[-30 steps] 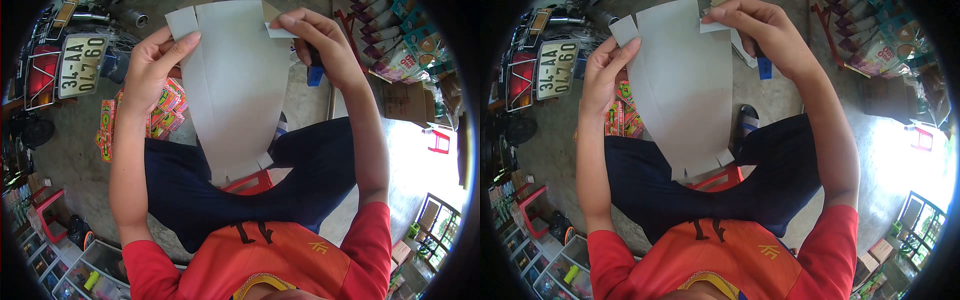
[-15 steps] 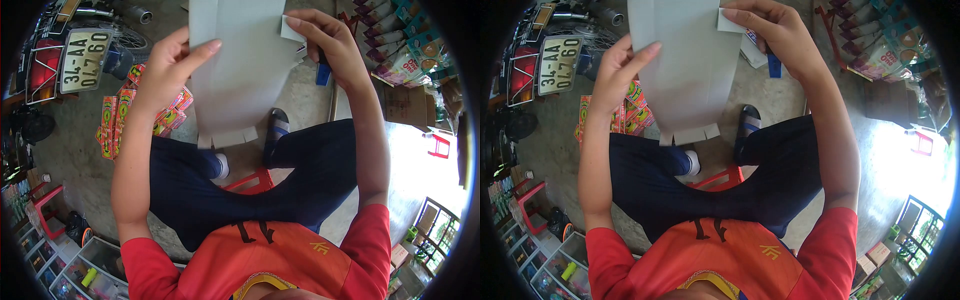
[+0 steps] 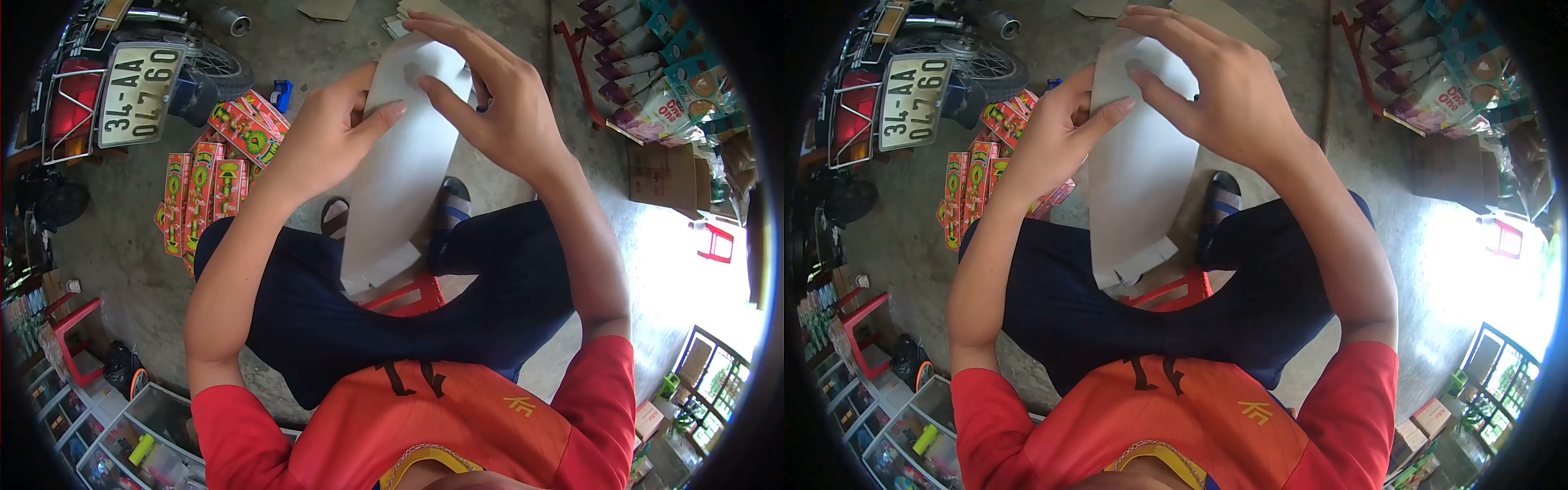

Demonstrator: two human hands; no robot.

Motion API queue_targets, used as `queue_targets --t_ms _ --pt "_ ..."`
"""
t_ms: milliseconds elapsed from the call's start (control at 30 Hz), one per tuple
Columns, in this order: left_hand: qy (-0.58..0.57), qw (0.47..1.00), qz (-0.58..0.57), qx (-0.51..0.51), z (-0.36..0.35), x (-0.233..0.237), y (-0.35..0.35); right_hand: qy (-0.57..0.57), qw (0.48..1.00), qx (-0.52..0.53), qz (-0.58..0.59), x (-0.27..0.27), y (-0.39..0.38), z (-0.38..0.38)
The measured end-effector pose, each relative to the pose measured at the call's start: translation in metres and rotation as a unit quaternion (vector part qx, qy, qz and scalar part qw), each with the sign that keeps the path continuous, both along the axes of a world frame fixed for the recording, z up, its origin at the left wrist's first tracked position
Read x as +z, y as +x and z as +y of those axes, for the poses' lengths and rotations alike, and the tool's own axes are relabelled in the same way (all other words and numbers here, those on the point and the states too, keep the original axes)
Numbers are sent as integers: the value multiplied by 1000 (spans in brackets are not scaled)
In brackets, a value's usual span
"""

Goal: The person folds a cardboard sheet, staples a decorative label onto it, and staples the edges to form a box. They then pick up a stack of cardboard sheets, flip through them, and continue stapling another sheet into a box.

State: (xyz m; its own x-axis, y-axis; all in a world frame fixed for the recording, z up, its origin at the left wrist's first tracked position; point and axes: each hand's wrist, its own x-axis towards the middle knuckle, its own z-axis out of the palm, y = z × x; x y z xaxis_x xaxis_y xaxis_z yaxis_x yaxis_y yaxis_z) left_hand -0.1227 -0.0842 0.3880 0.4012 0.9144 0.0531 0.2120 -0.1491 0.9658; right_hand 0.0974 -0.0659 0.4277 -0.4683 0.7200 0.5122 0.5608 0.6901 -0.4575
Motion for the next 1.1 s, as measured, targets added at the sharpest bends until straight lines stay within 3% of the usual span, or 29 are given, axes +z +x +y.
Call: queue_targets --t_ms 167,267,400,500,633,767,867,1000,1100 --pt "1 995 -92 29 5 2 -2 92 995 10 -35 -8 -6 -10" --pt "19 994 -96 43 4 3 -3 78 994 9 -72 -15 -15 -13" --pt "17 999 -16 46 3 8 -11 74 991 -1 -114 -14 -21 -16" --pt "25 998 -37 40 3 4 -12 33 994 13 -104 -12 -18 -15" --pt "38 996 -77 30 6 3 -8 118 992 -50 13 0 -6 -6" --pt "53 998 -27 17 5 6 -11 -116 983 -120 -71 20 17 1" --pt "30 998 -52 -16 2 4 -7 -86 991 -95 -24 1 34 15" --pt "-82 994 -33 -57 8 -6 -5 -164 984 -74 -5 11 30 9" --pt "-68 997 -40 -25 4 -4 -2 -88 993 -77 -8 11 19 3"
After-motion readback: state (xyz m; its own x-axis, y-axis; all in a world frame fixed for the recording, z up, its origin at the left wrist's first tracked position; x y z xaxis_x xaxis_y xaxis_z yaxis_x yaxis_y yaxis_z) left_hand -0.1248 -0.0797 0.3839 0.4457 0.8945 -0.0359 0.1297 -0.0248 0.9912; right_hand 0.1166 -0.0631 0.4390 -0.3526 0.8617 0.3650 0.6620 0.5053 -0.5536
